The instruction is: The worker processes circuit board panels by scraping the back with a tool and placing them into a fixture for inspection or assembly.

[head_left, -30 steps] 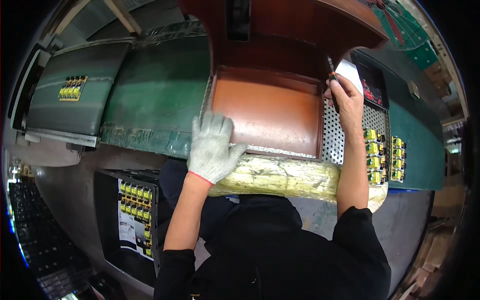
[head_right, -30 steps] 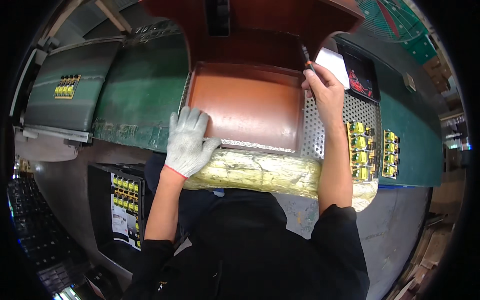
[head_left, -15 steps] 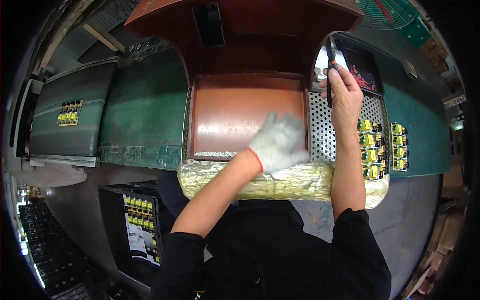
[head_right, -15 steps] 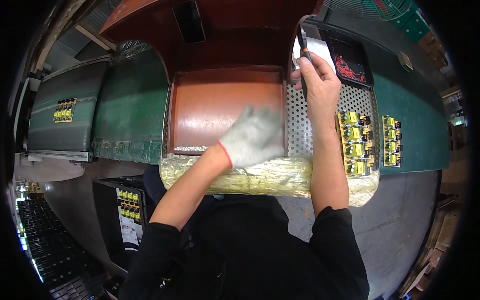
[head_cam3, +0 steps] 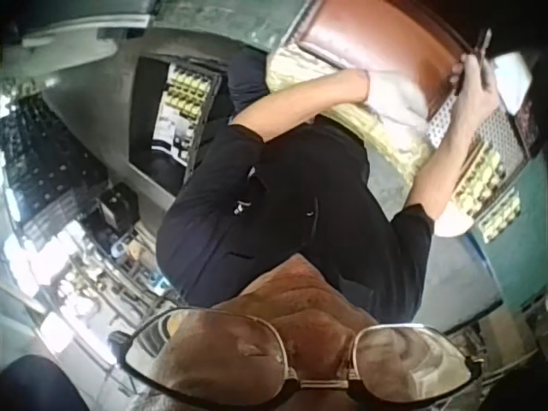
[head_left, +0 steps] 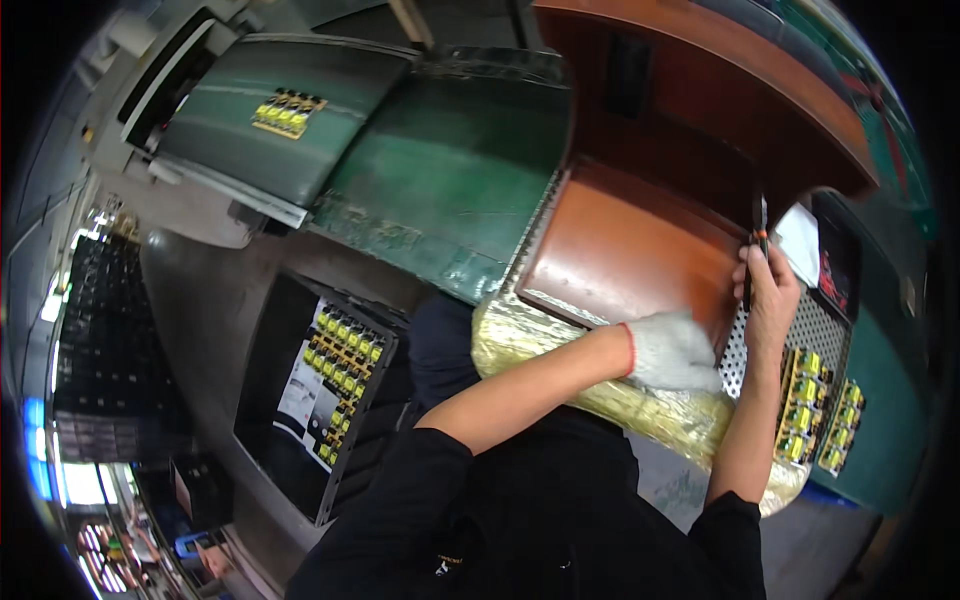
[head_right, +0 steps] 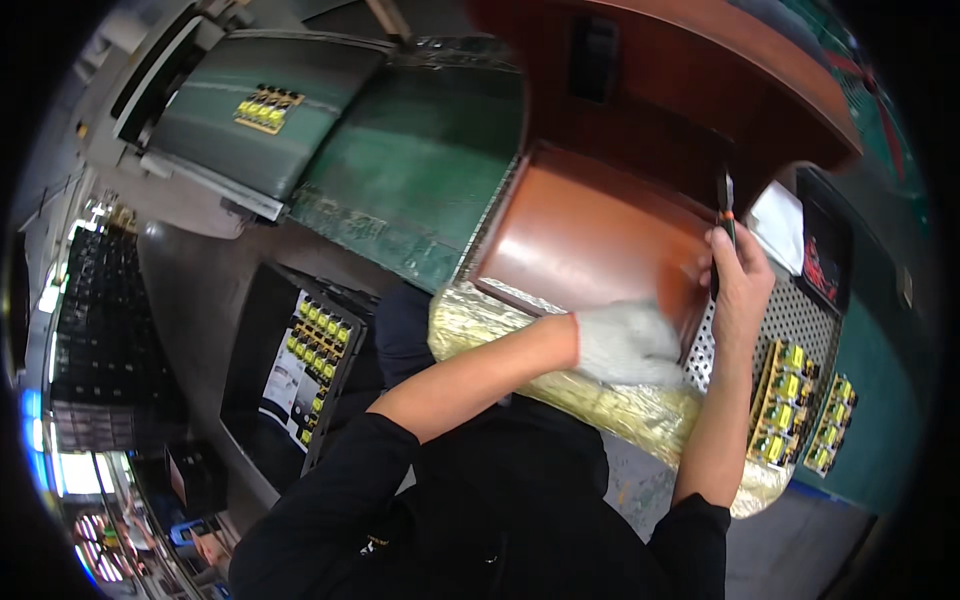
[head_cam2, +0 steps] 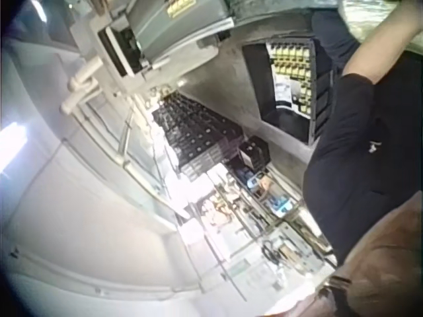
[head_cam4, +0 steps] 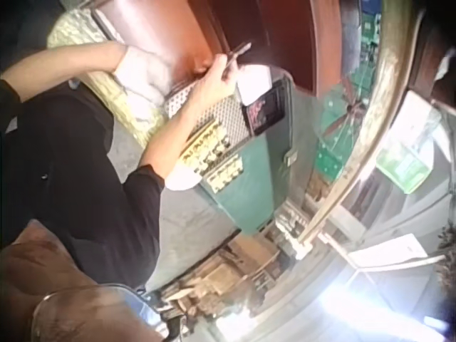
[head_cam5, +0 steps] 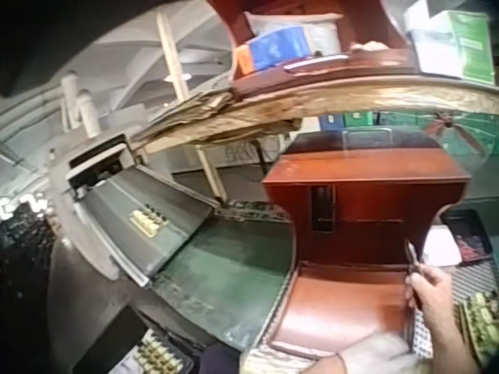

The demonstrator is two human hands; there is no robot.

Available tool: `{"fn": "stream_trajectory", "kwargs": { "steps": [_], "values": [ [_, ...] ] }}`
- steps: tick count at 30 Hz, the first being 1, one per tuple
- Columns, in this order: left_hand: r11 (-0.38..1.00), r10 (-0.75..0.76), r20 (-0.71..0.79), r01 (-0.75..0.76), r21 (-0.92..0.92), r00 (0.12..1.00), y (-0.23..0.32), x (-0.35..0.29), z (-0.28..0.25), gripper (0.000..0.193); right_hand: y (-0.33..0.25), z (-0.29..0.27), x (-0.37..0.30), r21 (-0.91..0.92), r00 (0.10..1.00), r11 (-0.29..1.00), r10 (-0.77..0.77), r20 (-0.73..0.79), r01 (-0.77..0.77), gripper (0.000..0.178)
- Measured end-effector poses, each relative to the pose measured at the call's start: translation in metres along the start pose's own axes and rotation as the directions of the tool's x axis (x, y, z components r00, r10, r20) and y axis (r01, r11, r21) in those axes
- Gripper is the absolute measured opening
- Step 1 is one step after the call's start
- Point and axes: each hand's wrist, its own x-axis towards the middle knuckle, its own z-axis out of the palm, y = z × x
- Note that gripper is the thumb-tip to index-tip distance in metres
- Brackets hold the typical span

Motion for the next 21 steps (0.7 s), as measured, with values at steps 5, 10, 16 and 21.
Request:
{"fn": "stream_trajectory", "kwargs": {
  "steps": [5, 10, 16, 21],
  "values": [
    [0.945, -0.293, -0.198, 0.253, -0.207, 0.935, -0.029, -0.093, -0.066, 0.038, 0.015, 0.011, -0.003, -0.097, 0.955, 0.98, 0.194, 0.223, -0.176, 0.022],
    [0.829, -0.551, -0.644, 0.258, -0.496, 0.531, -0.123, -0.173, -0.122, 0.05, 0.025, 0.031, -0.002, -0.137, 0.921, 0.958, 0.282, 0.268, -0.253, 0.019],
    [0.647, -0.722, -0.431, 0.31, -0.696, 0.541, -0.139, -0.133, -0.123, 0.066, 0.048, 0.036, 0.002, -0.186, 0.903, 0.948, 0.304, 0.305, -0.257, 0.023],
    [0.712, -0.585, -0.576, 0.021, -0.702, 0.57, -0.185, -0.167, -0.11, 0.063, 0.052, 0.026, 0.004, -0.08, 0.891, 0.942, 0.335, 0.305, -0.327, 0.016]
  ]
}}
